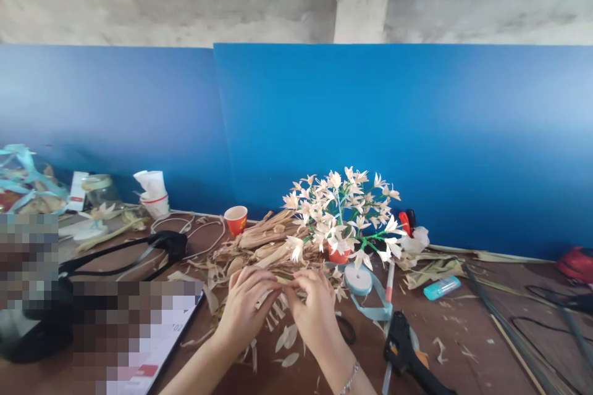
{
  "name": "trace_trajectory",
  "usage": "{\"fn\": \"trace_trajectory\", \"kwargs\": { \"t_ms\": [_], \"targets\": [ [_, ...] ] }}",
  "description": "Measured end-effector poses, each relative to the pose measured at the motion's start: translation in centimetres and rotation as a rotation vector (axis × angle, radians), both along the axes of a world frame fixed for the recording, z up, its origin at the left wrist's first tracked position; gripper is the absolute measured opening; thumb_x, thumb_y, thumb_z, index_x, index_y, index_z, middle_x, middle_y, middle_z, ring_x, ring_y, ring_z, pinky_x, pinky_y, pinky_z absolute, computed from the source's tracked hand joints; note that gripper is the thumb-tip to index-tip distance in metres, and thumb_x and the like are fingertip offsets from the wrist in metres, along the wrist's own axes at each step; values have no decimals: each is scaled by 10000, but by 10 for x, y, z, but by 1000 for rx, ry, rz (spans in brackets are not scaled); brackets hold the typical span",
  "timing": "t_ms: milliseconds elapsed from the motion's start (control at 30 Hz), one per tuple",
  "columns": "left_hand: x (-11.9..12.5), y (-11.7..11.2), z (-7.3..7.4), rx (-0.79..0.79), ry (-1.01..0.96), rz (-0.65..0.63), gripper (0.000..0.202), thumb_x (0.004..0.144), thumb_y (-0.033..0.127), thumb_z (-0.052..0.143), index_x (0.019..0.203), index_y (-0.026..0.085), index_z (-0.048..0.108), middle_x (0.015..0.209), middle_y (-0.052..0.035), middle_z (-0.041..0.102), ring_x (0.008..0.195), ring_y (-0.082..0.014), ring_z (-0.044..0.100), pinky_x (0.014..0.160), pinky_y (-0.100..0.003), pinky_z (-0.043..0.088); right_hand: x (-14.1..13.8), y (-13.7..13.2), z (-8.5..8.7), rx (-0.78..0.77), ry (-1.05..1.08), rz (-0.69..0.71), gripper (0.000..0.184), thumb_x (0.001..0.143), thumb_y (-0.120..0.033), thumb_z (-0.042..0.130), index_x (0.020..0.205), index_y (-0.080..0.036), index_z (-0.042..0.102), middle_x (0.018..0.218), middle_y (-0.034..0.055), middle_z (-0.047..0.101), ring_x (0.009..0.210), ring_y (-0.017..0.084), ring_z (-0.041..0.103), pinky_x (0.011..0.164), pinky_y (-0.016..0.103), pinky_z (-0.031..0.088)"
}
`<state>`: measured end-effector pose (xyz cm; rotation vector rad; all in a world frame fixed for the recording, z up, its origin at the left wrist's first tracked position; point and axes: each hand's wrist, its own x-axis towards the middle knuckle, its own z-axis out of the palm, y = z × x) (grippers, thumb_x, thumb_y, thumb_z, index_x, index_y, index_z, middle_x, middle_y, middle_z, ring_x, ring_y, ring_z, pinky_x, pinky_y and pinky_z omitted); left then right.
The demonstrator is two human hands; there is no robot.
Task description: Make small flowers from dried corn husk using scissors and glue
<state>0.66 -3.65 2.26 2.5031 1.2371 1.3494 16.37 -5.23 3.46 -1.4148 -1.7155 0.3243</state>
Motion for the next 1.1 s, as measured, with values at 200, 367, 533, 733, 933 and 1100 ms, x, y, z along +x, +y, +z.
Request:
{"fn": "trace_trajectory", "kwargs": {
  "t_ms": [200,367,533,733,933,1100],
  "targets": [
    [7,1,-3,-308,-424,-80,132,769,287,562,701,207,642,762,-43,655,806,-207,554,772,-318,374,-1,1,-4,-32,145,21,109,726,-219,594,641,-195,657,951,76,643,937,222,579,854,325,423],
    [18,-6,-6,-719,-914,-278,184,729,343,608,710,160,605,790,-45,623,770,-176,554,717,-257,417,-8,-3,-1,-261,420,241,224,749,-342,579,633,-170,665,766,34,676,789,201,612,742,286,462],
    [19,-6,-5,-943,-1148,-448,221,702,354,646,663,153,562,654,4,574,621,-107,515,642,-212,409,-4,-3,0,-364,451,275,222,738,-358,576,737,-166,688,817,33,684,794,201,617,720,279,471],
    [14,1,-3,-1064,-1201,-388,212,611,288,742,673,122,627,607,7,586,590,-77,514,638,-179,397,7,-1,8,-167,197,130,162,738,-264,530,749,-183,669,779,45,685,743,204,629,709,286,476],
    [13,-2,-1,-1234,-1296,-505,348,561,178,785,867,151,621,725,-6,645,602,-66,565,660,-182,419,0,-3,7,-181,351,271,194,779,-263,516,831,-176,681,809,45,698,733,182,631,685,255,479],
    [11,0,-8,-1334,-1284,-562,317,574,159,781,849,146,623,652,13,613,554,-48,547,599,-157,396,0,-1,7,-263,381,383,208,784,-254,512,655,-156,644,635,9,654,619,143,600,627,229,462]
  ]
}}
